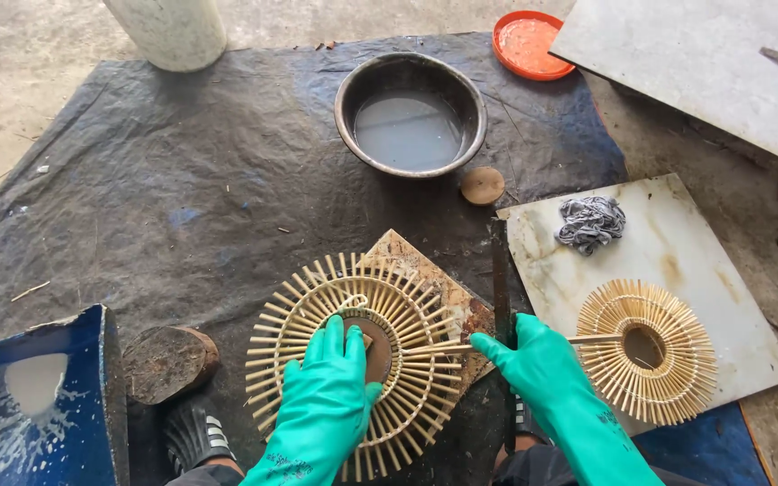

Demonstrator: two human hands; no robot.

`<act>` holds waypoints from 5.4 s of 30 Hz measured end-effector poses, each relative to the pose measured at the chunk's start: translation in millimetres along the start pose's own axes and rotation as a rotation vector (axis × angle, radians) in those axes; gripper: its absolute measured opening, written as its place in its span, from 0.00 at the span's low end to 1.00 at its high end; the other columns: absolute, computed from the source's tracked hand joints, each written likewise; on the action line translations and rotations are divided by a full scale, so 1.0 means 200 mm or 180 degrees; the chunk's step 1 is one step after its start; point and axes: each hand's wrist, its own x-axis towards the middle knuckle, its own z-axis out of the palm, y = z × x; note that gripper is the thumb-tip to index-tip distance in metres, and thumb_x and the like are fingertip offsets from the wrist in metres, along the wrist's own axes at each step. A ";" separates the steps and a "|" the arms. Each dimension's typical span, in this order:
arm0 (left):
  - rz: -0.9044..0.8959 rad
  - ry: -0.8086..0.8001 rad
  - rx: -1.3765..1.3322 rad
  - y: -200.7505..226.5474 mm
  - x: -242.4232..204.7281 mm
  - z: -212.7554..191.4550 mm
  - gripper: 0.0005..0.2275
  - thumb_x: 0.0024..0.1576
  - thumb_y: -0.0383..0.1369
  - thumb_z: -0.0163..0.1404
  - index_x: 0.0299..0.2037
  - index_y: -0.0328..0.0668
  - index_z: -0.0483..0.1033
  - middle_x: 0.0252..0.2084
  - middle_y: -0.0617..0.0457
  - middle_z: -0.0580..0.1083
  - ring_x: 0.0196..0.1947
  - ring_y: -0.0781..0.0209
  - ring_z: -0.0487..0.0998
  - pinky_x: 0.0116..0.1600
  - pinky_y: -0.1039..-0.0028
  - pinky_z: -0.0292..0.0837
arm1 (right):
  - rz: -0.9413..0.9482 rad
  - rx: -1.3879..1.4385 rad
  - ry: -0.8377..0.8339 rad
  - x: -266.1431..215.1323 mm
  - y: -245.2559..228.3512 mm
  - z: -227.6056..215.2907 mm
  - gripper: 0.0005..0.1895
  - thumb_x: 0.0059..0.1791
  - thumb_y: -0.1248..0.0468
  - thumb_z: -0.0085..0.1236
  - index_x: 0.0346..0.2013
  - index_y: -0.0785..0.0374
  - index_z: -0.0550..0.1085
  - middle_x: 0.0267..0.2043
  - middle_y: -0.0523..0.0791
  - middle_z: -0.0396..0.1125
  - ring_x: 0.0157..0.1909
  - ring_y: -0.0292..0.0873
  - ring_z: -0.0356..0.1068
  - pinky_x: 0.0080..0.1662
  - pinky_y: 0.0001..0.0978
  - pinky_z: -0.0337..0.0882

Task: The recorder is assembling and smoothing the edges of a circular bamboo or wooden craft object using a small blade.

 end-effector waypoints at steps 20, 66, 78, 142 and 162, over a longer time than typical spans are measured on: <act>0.0335 0.0470 -0.0411 0.00 0.01 0.00 0.33 0.47 0.44 0.63 0.62 0.43 0.66 0.73 0.37 0.55 0.70 0.39 0.58 0.56 0.49 0.65 | -0.1774 0.2437 0.0489 -0.27 -0.07 -0.02 0.10 0.48 0.67 0.64 0.43 0.67 0.80 0.35 0.46 0.76 0.34 0.36 0.75 0.38 0.26 0.75; 0.0616 0.0364 -0.0391 -0.06 0.04 0.07 0.31 0.47 0.38 0.63 0.62 0.48 0.67 0.74 0.36 0.54 0.71 0.37 0.57 0.58 0.51 0.62 | 0.0090 0.0167 -0.0153 -0.09 0.06 0.02 0.27 0.45 0.44 0.66 0.45 0.63 0.77 0.23 0.48 0.71 0.20 0.41 0.69 0.26 0.37 0.70; 0.0636 0.0411 -0.0575 -0.05 0.03 0.04 0.31 0.48 0.37 0.63 0.64 0.46 0.66 0.73 0.35 0.54 0.68 0.37 0.56 0.59 0.51 0.63 | 0.0690 0.2173 -0.1763 -0.17 0.87 0.45 0.19 0.50 0.58 0.60 0.52 0.64 0.80 0.32 0.43 0.77 0.33 0.33 0.74 0.39 0.25 0.71; 0.0321 -0.0092 -0.0364 0.01 -0.02 -0.05 0.35 0.55 0.37 0.58 0.73 0.52 0.54 0.77 0.42 0.47 0.72 0.41 0.53 0.67 0.51 0.56 | 0.0282 0.1741 -0.0139 -0.11 0.12 -0.14 0.23 0.45 0.53 0.68 0.44 0.68 0.75 0.30 0.51 0.76 0.25 0.44 0.74 0.24 0.35 0.68; 0.0936 0.0557 -0.0404 -0.16 0.07 0.19 0.43 0.46 0.40 0.63 0.72 0.37 0.54 0.75 0.39 0.54 0.73 0.39 0.55 0.66 0.54 0.55 | -0.0265 -0.0028 -0.0184 0.05 0.06 0.00 0.27 0.42 0.49 0.68 0.49 0.61 0.77 0.41 0.50 0.78 0.42 0.48 0.78 0.45 0.42 0.75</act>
